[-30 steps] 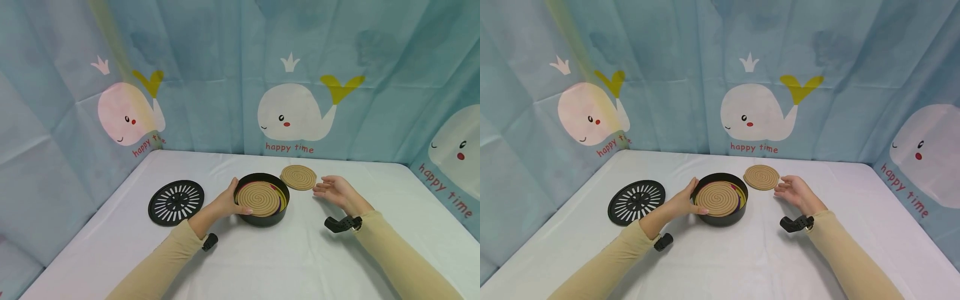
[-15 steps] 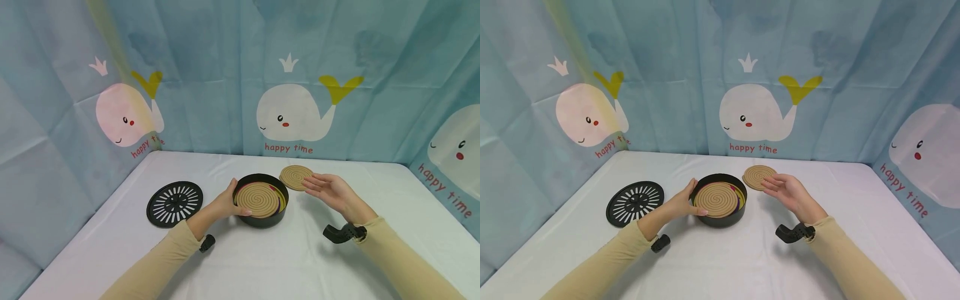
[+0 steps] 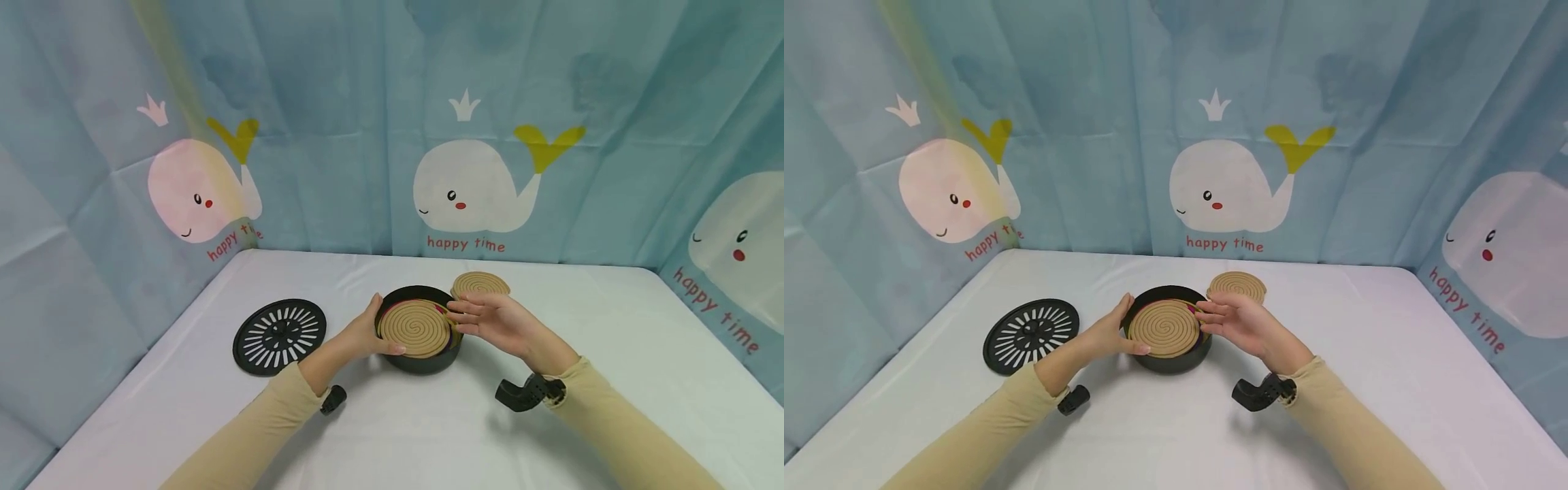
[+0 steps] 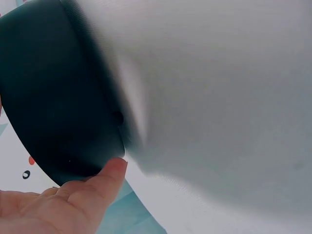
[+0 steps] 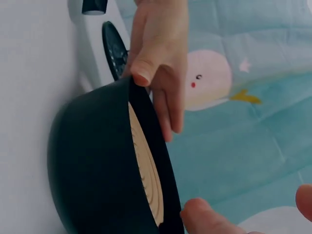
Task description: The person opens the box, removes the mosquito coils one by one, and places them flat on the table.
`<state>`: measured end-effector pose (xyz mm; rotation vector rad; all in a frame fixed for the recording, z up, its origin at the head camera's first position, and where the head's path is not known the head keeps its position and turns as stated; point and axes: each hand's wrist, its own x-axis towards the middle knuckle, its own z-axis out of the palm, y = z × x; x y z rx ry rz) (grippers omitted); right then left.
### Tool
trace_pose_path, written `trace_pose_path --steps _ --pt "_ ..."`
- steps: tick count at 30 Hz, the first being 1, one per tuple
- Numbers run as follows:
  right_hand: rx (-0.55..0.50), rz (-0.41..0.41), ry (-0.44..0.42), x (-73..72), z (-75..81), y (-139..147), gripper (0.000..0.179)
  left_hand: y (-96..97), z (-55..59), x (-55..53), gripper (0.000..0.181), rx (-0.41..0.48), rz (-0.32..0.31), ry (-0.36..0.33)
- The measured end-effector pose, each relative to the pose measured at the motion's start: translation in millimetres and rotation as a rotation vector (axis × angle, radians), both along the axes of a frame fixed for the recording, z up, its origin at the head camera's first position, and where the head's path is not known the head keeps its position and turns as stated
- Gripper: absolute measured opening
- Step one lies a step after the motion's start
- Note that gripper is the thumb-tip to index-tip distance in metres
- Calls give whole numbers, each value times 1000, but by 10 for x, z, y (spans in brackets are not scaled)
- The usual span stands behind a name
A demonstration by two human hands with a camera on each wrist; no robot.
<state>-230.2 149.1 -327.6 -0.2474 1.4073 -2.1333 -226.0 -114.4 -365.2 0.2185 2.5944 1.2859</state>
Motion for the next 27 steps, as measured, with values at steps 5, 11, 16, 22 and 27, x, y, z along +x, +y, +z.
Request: trace_pose_path --steps 5,11,16,22,27 --pt "8 40 -7 -44 -40 -96 60 -12 -26 -12 117 -4 0 10" --pt "67 75 0 -117 -34 -157 63 4 -34 -8 118 3 0 15" --pt "95 66 -3 -170 -24 -195 65 10 -16 2 117 16 7 16" --pt "142 51 -18 -223 -51 -230 67 -3 -38 -7 118 31 6 12" --pt "184 67 -16 -246 -59 -245 69 -5 -58 -12 118 47 8 5"
